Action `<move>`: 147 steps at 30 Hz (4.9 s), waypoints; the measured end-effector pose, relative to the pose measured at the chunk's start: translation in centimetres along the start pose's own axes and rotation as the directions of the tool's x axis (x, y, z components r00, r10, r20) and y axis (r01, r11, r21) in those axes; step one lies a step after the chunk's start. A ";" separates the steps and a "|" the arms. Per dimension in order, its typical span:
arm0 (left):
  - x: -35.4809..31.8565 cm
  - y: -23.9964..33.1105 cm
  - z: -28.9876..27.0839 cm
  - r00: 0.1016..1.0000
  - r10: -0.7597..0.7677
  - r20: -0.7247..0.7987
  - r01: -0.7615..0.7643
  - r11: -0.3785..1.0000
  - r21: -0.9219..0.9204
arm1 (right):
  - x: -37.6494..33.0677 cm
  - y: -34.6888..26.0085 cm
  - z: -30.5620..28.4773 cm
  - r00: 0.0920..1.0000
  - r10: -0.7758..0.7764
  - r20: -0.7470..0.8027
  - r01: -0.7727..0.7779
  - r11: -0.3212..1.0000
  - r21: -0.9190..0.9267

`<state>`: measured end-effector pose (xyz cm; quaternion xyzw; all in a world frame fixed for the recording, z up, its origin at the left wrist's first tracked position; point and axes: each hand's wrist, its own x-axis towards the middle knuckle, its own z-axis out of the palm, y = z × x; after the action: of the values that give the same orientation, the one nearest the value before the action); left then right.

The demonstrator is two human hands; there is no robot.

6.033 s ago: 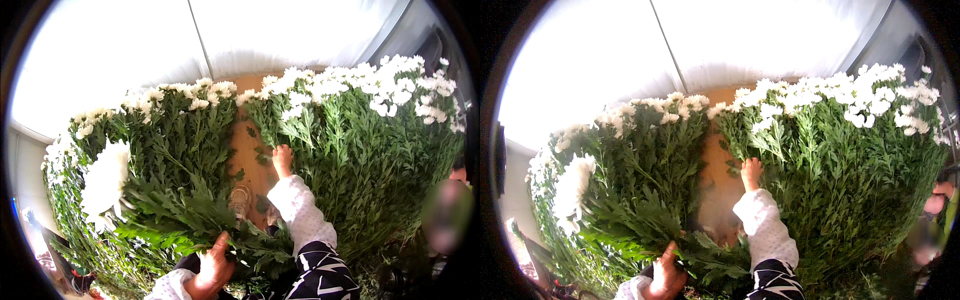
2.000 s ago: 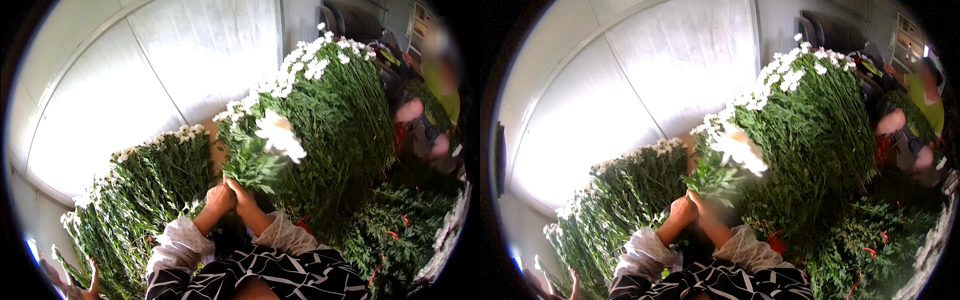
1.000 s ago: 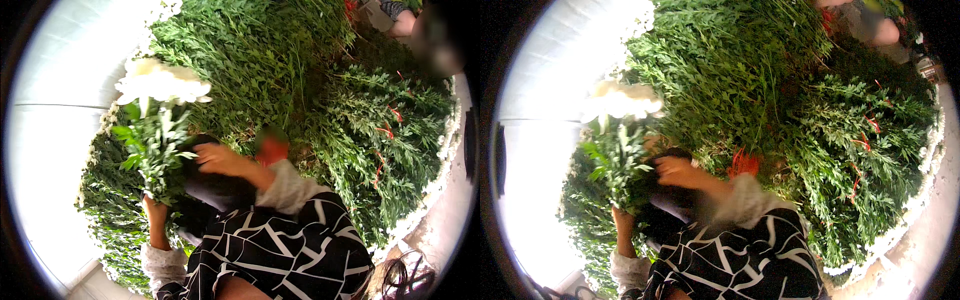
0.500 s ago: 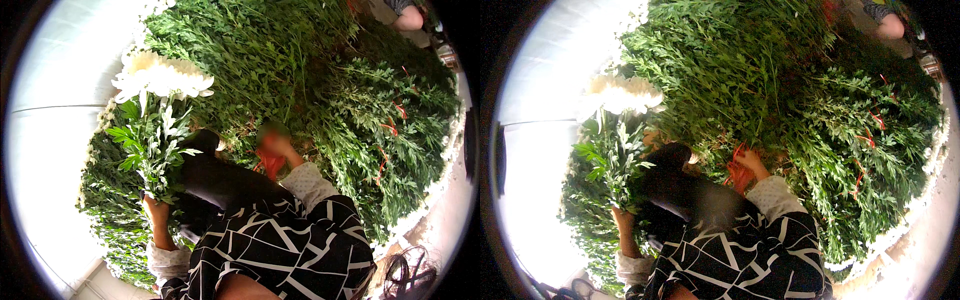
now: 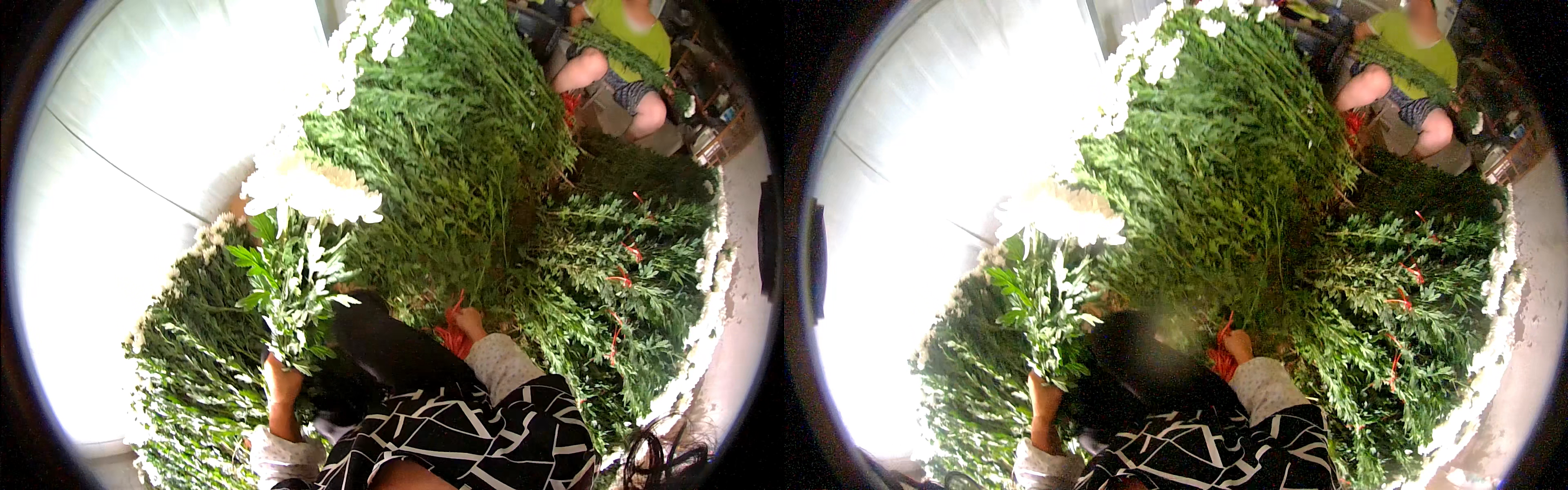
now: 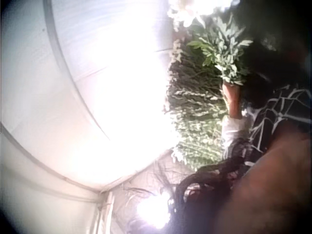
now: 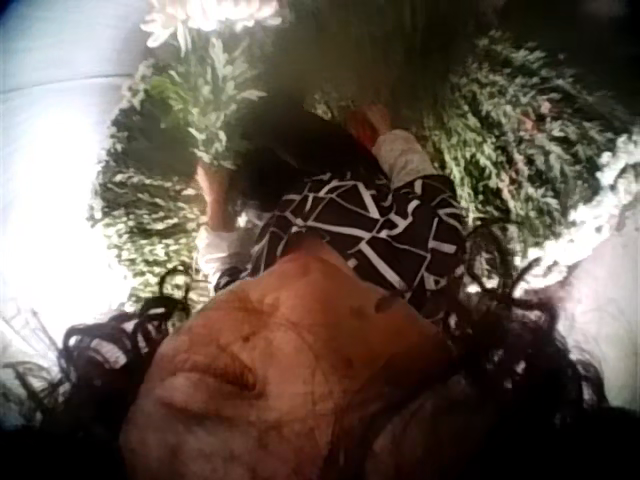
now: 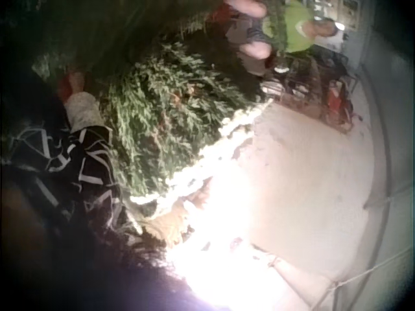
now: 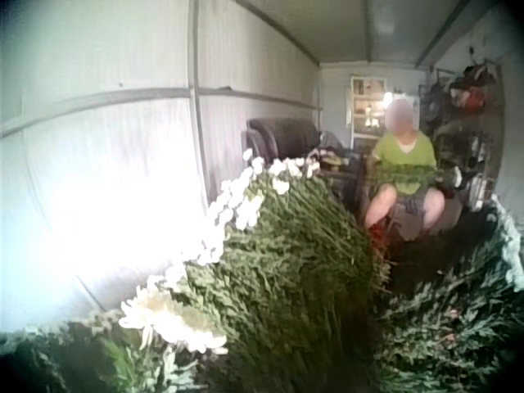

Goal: The person gathers stems of white flowers into a bunch by hand and secures the bunch using a thin red tie.

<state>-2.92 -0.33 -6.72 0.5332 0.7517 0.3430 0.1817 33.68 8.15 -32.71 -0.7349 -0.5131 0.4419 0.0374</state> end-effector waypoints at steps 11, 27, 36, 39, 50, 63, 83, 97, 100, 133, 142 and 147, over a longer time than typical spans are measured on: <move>0.6 -1.9 -0.9 0.984 0.093 0.150 -0.034 0.932 -0.360 | -1.1 -18.0 -16.7 0.693 -0.296 -0.657 0.507 0.848 0.153; -0.5 2.7 -1.9 0.994 -0.033 0.109 0.062 0.957 -0.283 | -33.8 -33.2 -21.7 -0.710 -0.703 -0.035 0.702 -0.702 -0.121; 1.0 -1.4 -0.2 0.993 -0.002 0.120 0.035 0.962 -0.270 | -26.2 -27.5 -17.4 -0.175 -0.963 -0.207 0.871 -0.250 0.424; 0.3 -1.8 -1.3 0.995 0.020 0.101 0.016 0.939 -0.344 | -27.1 -26.5 -14.8 -0.141 -0.988 -0.069 0.857 -0.157 0.491; -0.3 6.6 -6.1 0.880 0.373 0.296 -0.272 0.904 -0.329 | -9.5 -26.8 1.2 0.104 -0.975 -0.196 0.935 0.162 -0.314; 0.2 5.5 -2.2 0.978 0.008 0.211 -0.050 0.980 0.194 | -18.4 -25.0 -3.3 0.273 -0.867 0.418 0.961 0.222 -0.168; 4.4 1.8 7.4 0.781 0.481 0.397 -0.548 0.834 0.066 | -17.2 -34.5 -3.8 0.175 -0.967 0.182 0.985 0.173 -0.030; -1.6 4.1 3.2 0.945 -0.083 0.315 -0.055 0.912 0.407 | -16.0 -31.0 -3.4 0.495 -0.863 0.098 0.770 0.488 0.412; -1.2 3.3 3.2 0.952 0.034 0.305 -0.138 0.934 0.329 | -19.6 -31.8 -4.8 0.318 -0.944 0.084 0.928 0.328 0.176; 3.0 1.2 6.1 0.980 0.151 0.130 0.058 0.407 -0.912 | -23.2 -23.5 -9.8 0.359 -0.887 0.292 0.899 0.245 -0.362; 2.9 2.7 6.9 0.921 0.385 0.059 -0.272 0.745 -0.609 | -18.4 -32.9 -7.0 -0.158 -0.979 0.132 0.849 -0.203 -0.489; 2.7 2.7 4.9 0.976 0.215 0.047 -0.079 0.542 -0.837 | -16.2 -29.5 -4.4 0.162 -0.982 0.095 0.906 0.110 -0.408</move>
<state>1.07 4.27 -8.00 0.4686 0.4383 0.6312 0.4359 14.07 11.04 -5.10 -0.2658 -0.9288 0.1315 0.2221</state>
